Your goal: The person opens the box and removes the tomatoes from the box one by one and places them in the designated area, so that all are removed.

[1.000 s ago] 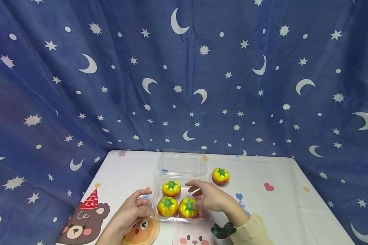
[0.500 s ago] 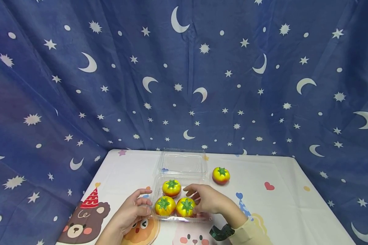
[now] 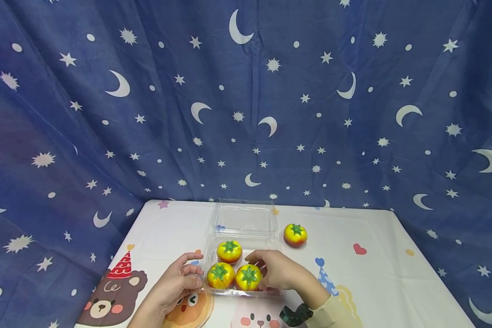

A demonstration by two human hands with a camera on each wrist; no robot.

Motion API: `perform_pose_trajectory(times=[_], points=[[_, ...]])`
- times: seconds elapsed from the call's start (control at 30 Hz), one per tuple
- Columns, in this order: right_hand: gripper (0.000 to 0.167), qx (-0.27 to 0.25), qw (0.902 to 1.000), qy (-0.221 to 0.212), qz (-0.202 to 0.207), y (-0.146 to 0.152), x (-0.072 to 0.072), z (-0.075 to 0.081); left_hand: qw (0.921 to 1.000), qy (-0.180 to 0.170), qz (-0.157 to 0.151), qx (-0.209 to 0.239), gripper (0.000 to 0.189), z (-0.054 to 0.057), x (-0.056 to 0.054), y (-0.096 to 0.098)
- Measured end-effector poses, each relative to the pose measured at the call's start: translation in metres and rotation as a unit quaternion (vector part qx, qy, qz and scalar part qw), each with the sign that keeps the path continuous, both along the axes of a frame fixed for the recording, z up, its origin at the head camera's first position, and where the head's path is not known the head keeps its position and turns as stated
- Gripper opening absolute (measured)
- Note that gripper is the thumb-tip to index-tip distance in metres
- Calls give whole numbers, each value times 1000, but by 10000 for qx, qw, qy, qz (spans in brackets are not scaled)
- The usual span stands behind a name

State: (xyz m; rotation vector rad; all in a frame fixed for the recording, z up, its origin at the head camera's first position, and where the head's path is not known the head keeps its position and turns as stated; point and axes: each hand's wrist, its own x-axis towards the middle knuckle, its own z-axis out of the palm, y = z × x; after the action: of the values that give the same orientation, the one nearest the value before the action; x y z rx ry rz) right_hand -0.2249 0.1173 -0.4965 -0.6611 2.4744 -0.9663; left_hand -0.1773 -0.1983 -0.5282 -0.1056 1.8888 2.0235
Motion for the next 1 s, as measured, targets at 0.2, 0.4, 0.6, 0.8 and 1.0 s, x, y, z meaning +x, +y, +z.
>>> perform_pose_trajectory(times=[0.2, 0.4, 0.6, 0.8, 1.0], points=[[62, 28, 9999, 123, 10, 0, 0, -2, 10000, 1, 19, -19, 83, 0, 0, 0], [58, -15, 9998, 190, -49, 0, 0, -3, 10000, 8, 15, -1, 84, 0, 0, 0], [56, -158, 9996, 219, -120, 2, 1, 1, 10000, 24, -2, 19, 84, 1, 1, 0], [57, -351, 9992, 117, -149, 5, 0, 5, 10000, 59, -30, 58, 83, 2, 1, 0], [58, -417, 9990, 19, -186, 6, -1, 8, 10000, 42, -17, 38, 83, 1, 1, 0]])
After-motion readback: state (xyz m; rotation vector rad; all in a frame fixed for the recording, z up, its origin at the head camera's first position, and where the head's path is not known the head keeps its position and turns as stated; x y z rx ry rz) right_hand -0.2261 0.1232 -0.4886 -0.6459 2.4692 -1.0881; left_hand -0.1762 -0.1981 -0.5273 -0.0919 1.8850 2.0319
